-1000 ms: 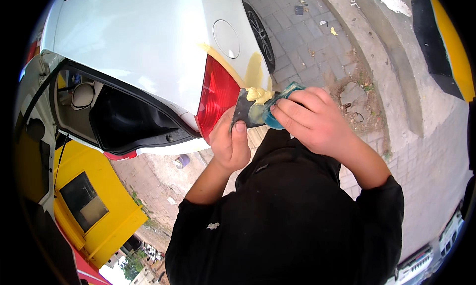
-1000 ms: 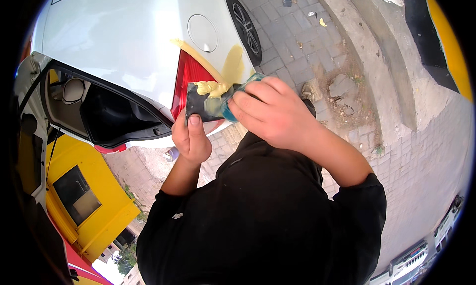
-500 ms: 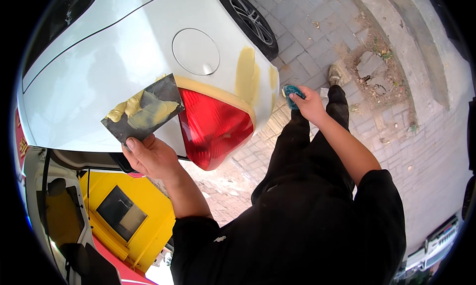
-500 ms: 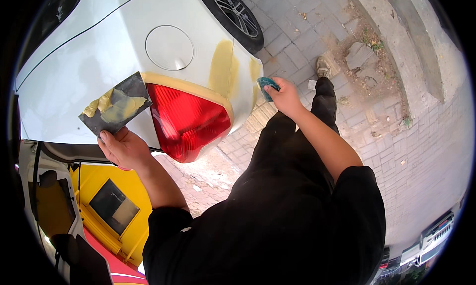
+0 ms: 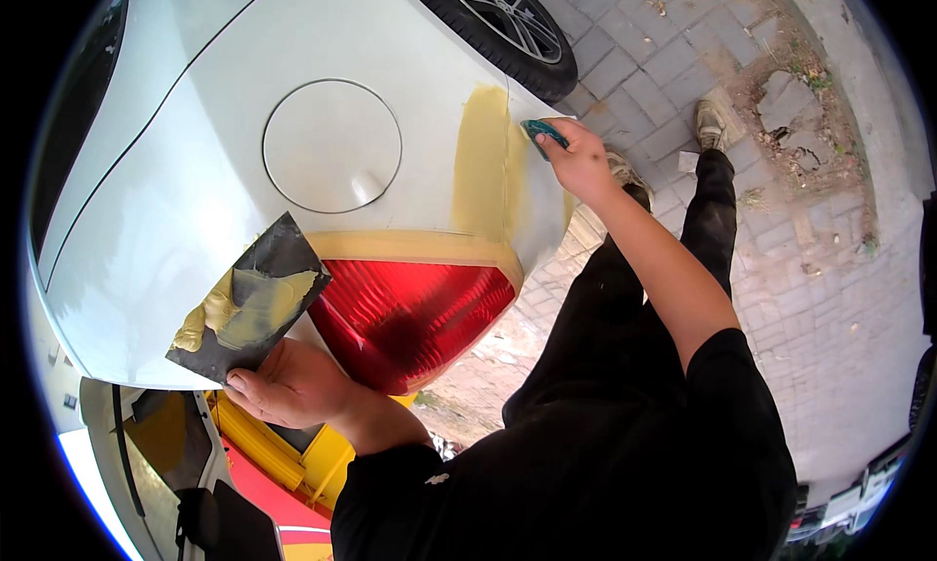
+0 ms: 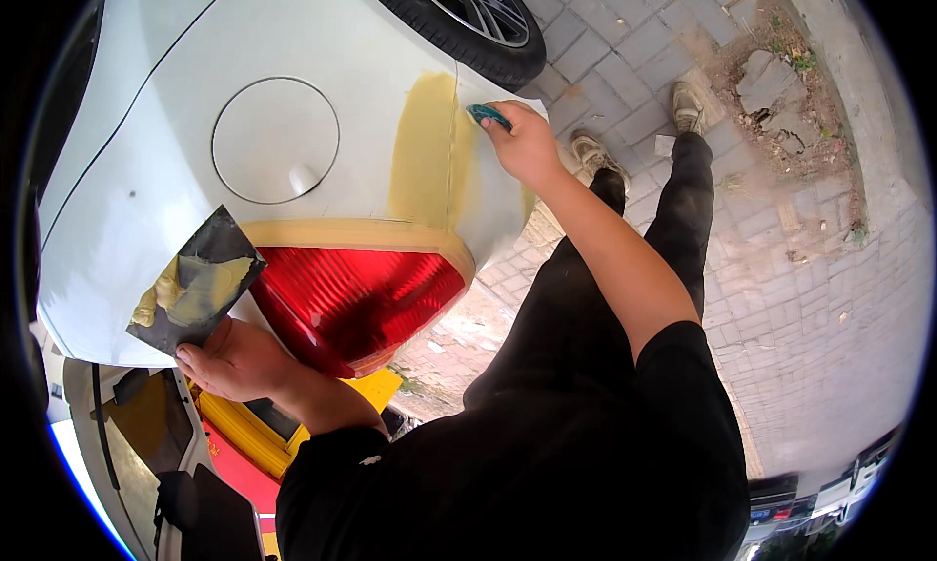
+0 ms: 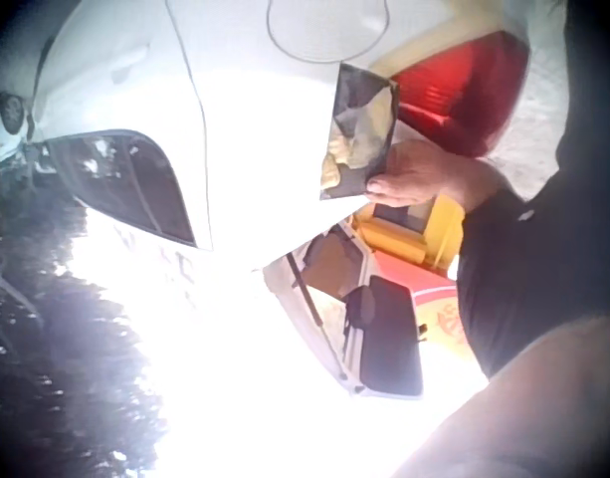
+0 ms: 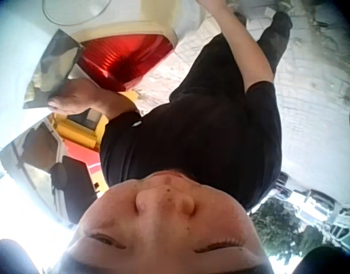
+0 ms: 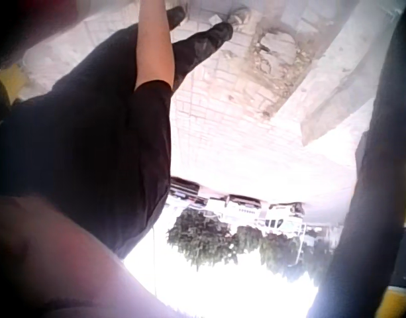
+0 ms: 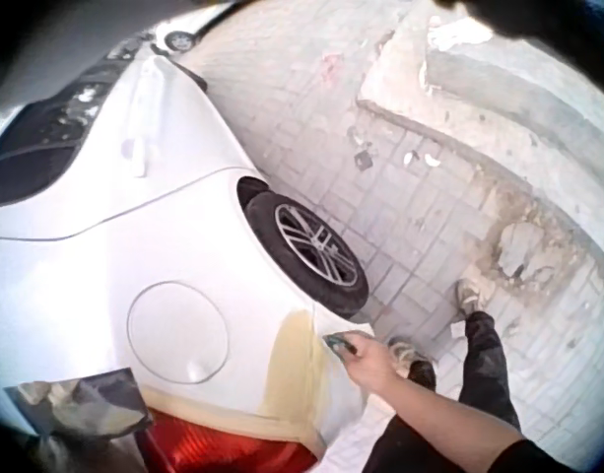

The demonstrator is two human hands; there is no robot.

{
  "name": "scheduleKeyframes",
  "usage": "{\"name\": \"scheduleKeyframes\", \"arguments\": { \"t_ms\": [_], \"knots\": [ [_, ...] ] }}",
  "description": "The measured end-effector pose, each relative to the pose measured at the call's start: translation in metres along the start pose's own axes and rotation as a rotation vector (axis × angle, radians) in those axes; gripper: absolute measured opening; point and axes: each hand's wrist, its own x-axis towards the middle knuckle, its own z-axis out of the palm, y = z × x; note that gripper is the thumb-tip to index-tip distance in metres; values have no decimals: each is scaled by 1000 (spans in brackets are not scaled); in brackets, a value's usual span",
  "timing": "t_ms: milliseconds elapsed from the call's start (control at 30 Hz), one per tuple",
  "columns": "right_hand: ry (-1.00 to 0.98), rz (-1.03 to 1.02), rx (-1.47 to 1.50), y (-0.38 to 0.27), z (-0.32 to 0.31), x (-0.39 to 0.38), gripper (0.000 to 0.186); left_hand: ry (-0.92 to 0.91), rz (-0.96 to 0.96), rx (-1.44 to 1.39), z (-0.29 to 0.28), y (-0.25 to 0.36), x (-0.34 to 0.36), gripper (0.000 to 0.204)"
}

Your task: The person applies a yellow body filler paste to the rear bumper and quarter panel of a white car using a metal spreader and a smaller plastic scraper. They repeatedly transfer filler from the spreader to the scraper and smooth it onto the vehicle's surface, working around the taillight and wheel arch.

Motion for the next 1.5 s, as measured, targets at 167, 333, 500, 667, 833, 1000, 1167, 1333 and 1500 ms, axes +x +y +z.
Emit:
{"name": "scheduleKeyframes", "arguments": {
  "t_ms": [167, 333, 500, 667, 833, 1000, 1167, 1333, 1500],
  "knots": [
    [86, -90, -56, -11, 13, 3, 19, 98, -154, -94, -13, 3, 6, 33],
    [81, -147, -64, -22, 20, -27, 16, 146, -110, -112, -3, 9, 4, 37],
    [-106, -110, -23, -25, -3, -35, 18, 66, -59, -75, -25, 0, 1, 38],
    [98, -129, -100, -13, 1, 9, 19, -31, 73, 34, -31, -11, 0, 39],
    [57, -137, -93, -23, 20, -1, 19, 188, -101, -173, 1, 11, 1, 40],
    [-63, -160, -16, -34, 13, -50, 21, 160, -89, -185, 4, 11, 1, 40],
    [-65, -148, -44, -19, -2, -19, 21, 132, -79, -158, 1, 11, 1, 40],
    [25, -182, -117, -18, 12, -6, 20, 62, 9, -96, -15, 6, 7, 40],
    [-87, -135, 5, -40, 12, -72, 23, 97, -35, -134, 17, 13, 4, 40]
  ]
}}
